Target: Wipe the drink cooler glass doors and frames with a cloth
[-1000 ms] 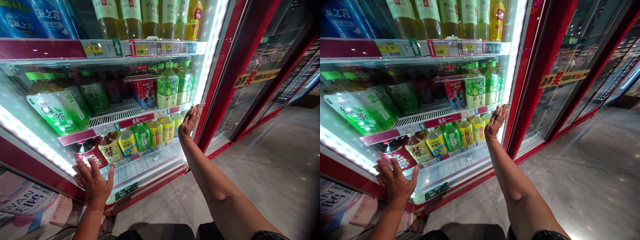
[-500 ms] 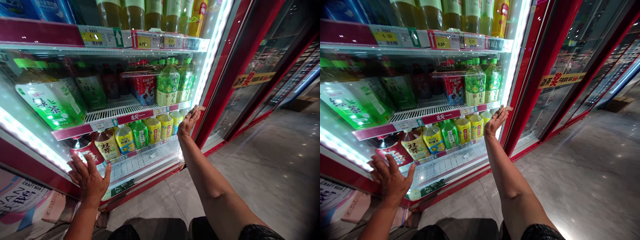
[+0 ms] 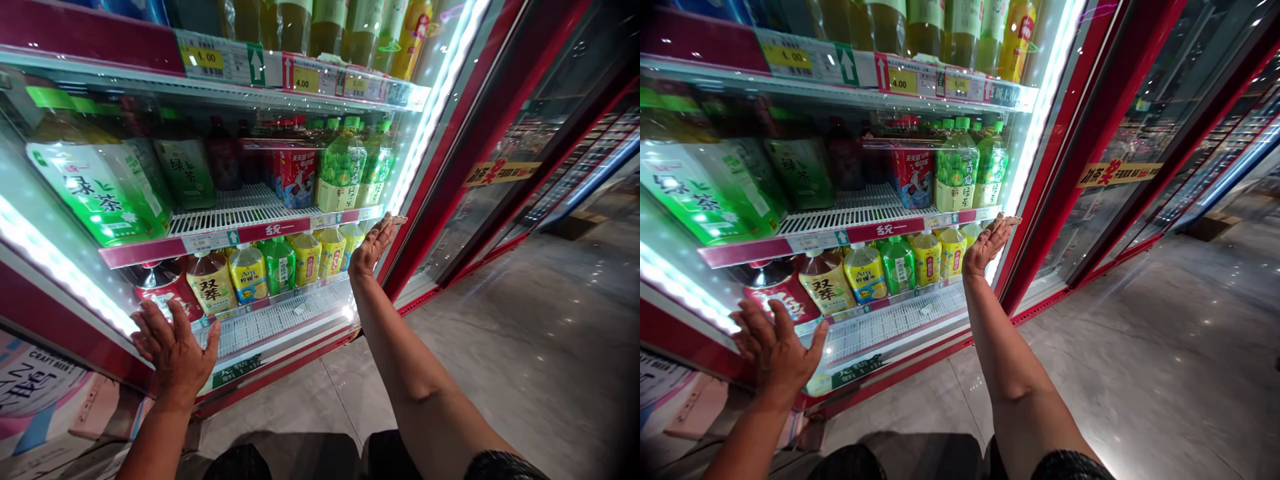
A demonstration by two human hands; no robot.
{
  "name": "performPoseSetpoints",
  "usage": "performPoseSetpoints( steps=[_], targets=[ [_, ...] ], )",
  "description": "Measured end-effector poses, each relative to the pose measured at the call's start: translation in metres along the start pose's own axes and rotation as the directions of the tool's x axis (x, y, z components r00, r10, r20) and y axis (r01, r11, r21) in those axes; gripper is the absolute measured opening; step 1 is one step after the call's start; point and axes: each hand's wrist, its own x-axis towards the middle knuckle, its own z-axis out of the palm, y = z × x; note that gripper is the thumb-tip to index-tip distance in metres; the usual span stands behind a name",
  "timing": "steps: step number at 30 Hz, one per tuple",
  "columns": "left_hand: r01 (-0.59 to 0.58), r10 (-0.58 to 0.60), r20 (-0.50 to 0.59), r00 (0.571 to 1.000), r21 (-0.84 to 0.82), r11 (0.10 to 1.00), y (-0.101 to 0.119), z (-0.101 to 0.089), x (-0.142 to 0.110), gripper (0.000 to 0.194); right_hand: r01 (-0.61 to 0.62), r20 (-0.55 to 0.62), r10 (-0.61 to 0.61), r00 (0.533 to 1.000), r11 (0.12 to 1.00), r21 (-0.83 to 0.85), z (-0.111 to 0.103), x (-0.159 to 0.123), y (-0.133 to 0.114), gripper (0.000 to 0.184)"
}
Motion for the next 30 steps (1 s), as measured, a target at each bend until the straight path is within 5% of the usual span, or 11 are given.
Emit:
performPoseSetpoints(
  steps=[6, 13, 19, 24, 30],
  targets=[
    [0.013, -0.013, -0.008, 1.0, -0.003, 1.0, 0.0, 0.003, 0.0, 0.106, -0.08, 0.035, 0.079, 0.996, 0.996, 0.047, -0.003, -0.018, -0.016, 0.071],
    [0.032, -0.032, -0.015, 0.999, -0.038, 0.999, 0.002, 0.002, -0.002, 0.1, 0.099, 0.121, -0.109, 0.987, 0.992, 0.08, -0.001, -0.024, -0.04, 0.067],
    [0.034, -0.034, 0.001, 0.999, -0.064, 0.997, -0.001, 0.003, -0.002, 0.097, -0.037, 0.128, 0.036, 0.991, 0.999, 0.004, 0.007, -0.036, -0.039, 0.07],
    [0.045, -0.045, 0.001, 0.999, -0.069, 0.997, 0.0, 0.003, -0.004, 0.096, 0.049, 0.141, -0.043, 0.989, 0.998, -0.046, 0.013, -0.044, -0.047, 0.068],
    [-0.013, 0.011, -0.028, 1.0, -0.066, 0.998, -0.002, 0.002, -0.006, 0.094, -0.024, 0.097, 0.029, 0.995, 0.998, -0.054, 0.012, -0.059, -0.047, 0.069]
  ],
)
